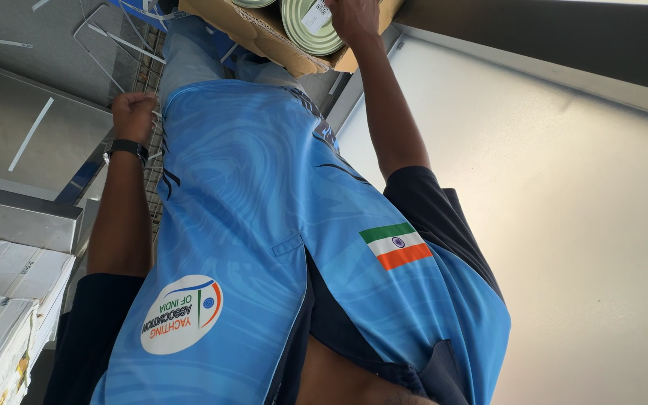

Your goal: Labeling cans of black olives with QR code stickers.

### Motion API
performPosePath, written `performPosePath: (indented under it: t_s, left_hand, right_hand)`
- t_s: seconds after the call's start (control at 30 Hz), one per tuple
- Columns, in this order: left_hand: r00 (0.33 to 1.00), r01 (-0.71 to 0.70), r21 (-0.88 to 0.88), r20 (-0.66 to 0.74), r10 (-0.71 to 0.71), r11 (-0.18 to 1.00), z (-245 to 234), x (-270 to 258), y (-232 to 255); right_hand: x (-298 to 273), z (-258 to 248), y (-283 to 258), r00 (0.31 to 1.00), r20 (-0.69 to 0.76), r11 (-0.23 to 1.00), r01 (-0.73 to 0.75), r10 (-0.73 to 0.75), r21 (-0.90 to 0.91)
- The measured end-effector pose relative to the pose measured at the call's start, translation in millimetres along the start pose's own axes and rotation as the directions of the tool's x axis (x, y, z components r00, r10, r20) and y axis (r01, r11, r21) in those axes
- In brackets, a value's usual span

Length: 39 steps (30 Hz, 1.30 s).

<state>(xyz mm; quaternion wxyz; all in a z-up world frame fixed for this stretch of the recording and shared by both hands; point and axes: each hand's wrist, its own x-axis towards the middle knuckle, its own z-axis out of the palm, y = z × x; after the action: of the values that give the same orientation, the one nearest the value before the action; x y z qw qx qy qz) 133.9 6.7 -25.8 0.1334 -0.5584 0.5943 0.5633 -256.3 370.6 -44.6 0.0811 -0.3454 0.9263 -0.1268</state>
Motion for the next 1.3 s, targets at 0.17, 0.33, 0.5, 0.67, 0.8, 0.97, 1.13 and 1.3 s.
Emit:
performPosePath:
  t_s: [0.17, 0.33, 0.5, 0.67, 0.8, 0.97, 1.13, 1.3]
  left_hand:
    - [0.975, -0.212, 0.084, -0.050, 0.217, 0.974, -9.7, 27.6, -50.6]
    - [0.957, -0.275, 0.150, -0.054, 0.285, 0.950, -14.7, 27.9, -53.0]
    - [0.958, -0.250, 0.190, -0.097, 0.271, 0.949, -13.2, 11.0, -29.3]
    - [0.946, -0.287, 0.244, -0.080, 0.314, 0.926, -8.8, 12.6, -21.0]
    - [0.942, -0.304, 0.233, -0.073, 0.328, 0.924, -8.3, 19.2, -37.5]
    - [0.936, -0.331, 0.227, -0.044, 0.349, 0.916, -10.9, 22.0, -55.7]
    - [0.942, -0.323, 0.265, 0.000, 0.335, 0.908, -16.8, 15.9, -46.3]
    - [0.950, -0.294, 0.264, -0.023, 0.311, 0.918, -20.4, 25.0, -36.0]
  right_hand:
    - [0.1, -2.0, -16.6, 0.992, 0.044, 0.993, -0.118, 0.119, -0.009]
    - [-3.4, -1.8, -22.1, 0.994, -0.077, 0.996, -0.077, 0.072, -0.054]
    - [-1.7, -6.7, -25.0, 0.989, -0.063, 0.950, -0.145, 0.133, -0.275]
    - [7.0, -23.2, -10.0, 0.933, -0.026, 0.919, -0.357, 0.358, -0.167]
    - [-7.7, -5.3, -4.0, 0.929, -0.188, 0.946, -0.325, 0.319, -0.004]
    - [-1.2, -26.1, -38.5, 0.827, -0.201, 0.850, -0.524, 0.525, 0.062]
    - [-1.2, -11.0, -23.5, 0.808, -0.041, 0.807, -0.582, 0.587, 0.096]
    - [4.1, -18.9, -38.1, 0.771, 0.005, 0.770, -0.637, 0.637, 0.037]
